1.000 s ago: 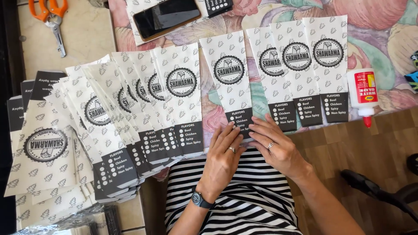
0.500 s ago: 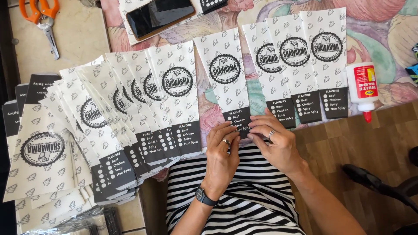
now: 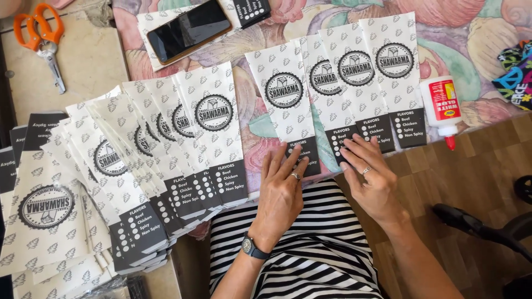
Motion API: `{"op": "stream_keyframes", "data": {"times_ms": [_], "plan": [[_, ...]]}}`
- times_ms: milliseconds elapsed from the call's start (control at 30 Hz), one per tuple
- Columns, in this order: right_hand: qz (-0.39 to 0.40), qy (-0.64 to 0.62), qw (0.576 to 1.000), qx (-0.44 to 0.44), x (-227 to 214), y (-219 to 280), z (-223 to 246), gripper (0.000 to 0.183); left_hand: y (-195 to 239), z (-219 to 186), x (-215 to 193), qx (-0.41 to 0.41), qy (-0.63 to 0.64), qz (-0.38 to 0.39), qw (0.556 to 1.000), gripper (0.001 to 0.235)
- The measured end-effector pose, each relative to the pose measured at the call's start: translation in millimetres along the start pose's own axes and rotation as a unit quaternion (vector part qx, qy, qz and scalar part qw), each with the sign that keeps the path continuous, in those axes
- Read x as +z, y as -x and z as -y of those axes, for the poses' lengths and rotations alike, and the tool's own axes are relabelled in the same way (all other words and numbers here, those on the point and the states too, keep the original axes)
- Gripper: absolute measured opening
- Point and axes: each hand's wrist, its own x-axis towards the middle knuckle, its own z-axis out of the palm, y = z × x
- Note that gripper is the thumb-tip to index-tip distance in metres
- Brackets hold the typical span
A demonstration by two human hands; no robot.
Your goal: Applying glue to the bottom flaps of printed paper bags and stacking them for assembly.
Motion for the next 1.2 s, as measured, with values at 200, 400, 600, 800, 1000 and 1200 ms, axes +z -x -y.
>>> {"op": "stream_keyframes", "data": {"times_ms": [200, 400, 600, 800, 1000, 1200], "plan": [[0.012, 0.027, 1.000, 0.004, -0.9, 0.8, -0.9, 0.025, -9.9, -9.6, 23.4, 0.014, -0.027, 0.001, 1.000, 0.038], [0.015, 0.024, 1.000, 0.005, -4.6, 0.0, 0.5, 0.028, 2.8, 6.9, 17.6, 0.011, -0.029, -0.053, 0.998, 0.034], [0.024, -0.011, 0.999, -0.034, 16.2, 0.7, 7.2, 0.026, 24.0, 46.1, -48.3, -0.122, -0.310, -0.041, 0.942, 0.070], [0.032, -0.022, 0.998, -0.040, 18.9, -2.1, 6.8, 0.023, 4.8, 23.8, -10.5, -0.087, -0.229, -0.039, 0.969, 0.074], [0.037, -0.018, 0.998, -0.043, 16.8, -4.8, 10.4, 0.024, -14.5, 9.6, 22.7, -0.095, -0.218, -0.016, 0.971, 0.050], [0.037, -0.014, 0.998, -0.048, 16.5, -6.7, 11.5, 0.024, -13.3, 8.2, 13.7, -0.100, -0.143, -0.048, 0.983, 0.061]]}}
